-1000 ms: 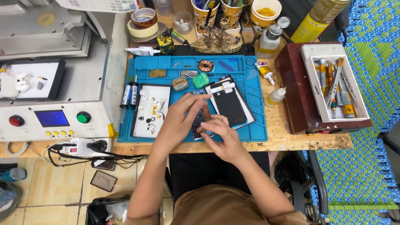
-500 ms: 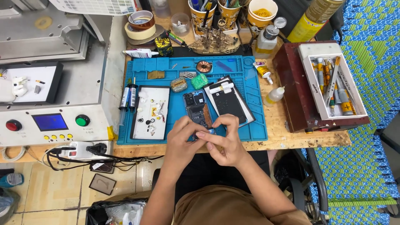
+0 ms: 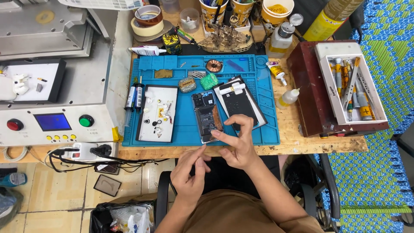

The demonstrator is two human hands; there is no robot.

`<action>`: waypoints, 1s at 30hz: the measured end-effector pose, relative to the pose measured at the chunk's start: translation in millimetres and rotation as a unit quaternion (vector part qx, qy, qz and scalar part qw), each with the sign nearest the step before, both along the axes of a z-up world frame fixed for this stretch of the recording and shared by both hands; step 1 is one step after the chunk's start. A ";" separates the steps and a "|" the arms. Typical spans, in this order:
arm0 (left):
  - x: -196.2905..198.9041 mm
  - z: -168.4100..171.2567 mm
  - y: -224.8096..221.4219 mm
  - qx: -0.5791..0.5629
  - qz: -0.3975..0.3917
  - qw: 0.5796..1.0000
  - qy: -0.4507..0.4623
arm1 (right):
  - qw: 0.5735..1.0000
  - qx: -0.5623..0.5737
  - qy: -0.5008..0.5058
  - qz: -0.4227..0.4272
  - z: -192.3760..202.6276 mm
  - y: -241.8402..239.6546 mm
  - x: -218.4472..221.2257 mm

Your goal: Disassembling a smartphone by removing screws and internal components on a repair bench.

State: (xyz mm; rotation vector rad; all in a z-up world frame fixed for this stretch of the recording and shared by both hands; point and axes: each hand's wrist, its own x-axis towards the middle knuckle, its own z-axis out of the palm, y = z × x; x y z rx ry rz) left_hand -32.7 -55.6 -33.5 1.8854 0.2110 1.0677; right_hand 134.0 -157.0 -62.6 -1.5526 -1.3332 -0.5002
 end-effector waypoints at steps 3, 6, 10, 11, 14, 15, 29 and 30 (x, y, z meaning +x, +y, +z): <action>5.9 -4.5 9.3 0.015 0.021 0.999 0.043 | 0.999 0.007 -0.011 0.029 4.3 1.6 -1.0; 14.7 4.0 9.4 0.015 -0.091 0.992 0.081 | 0.999 0.011 -0.021 0.034 4.7 1.3 -1.7; 9.6 -3.3 -8.9 -0.002 -0.068 0.997 0.038 | 0.999 0.013 -0.004 0.036 1.4 -0.4 -0.1; 6.8 -2.7 -13.5 -0.001 -0.007 1.000 0.007 | 0.999 0.011 0.001 0.044 -0.3 -0.4 0.2; 5.9 1.2 -8.2 -0.062 0.043 0.996 -0.045 | 0.999 -0.008 0.001 0.054 -0.1 -1.5 0.7; 4.1 2.8 -4.6 -0.064 0.044 0.996 -0.041 | 0.998 -0.010 0.006 0.055 -0.9 -1.8 -1.1; -2.4 -18.0 -7.9 -0.091 0.050 0.994 0.017 | 0.993 -0.084 -0.007 0.083 -10.9 2.5 4.8; -0.2 -15.1 -2.6 -0.095 0.058 0.993 0.027 | 0.992 -0.087 0.003 0.091 -13.4 6.6 3.2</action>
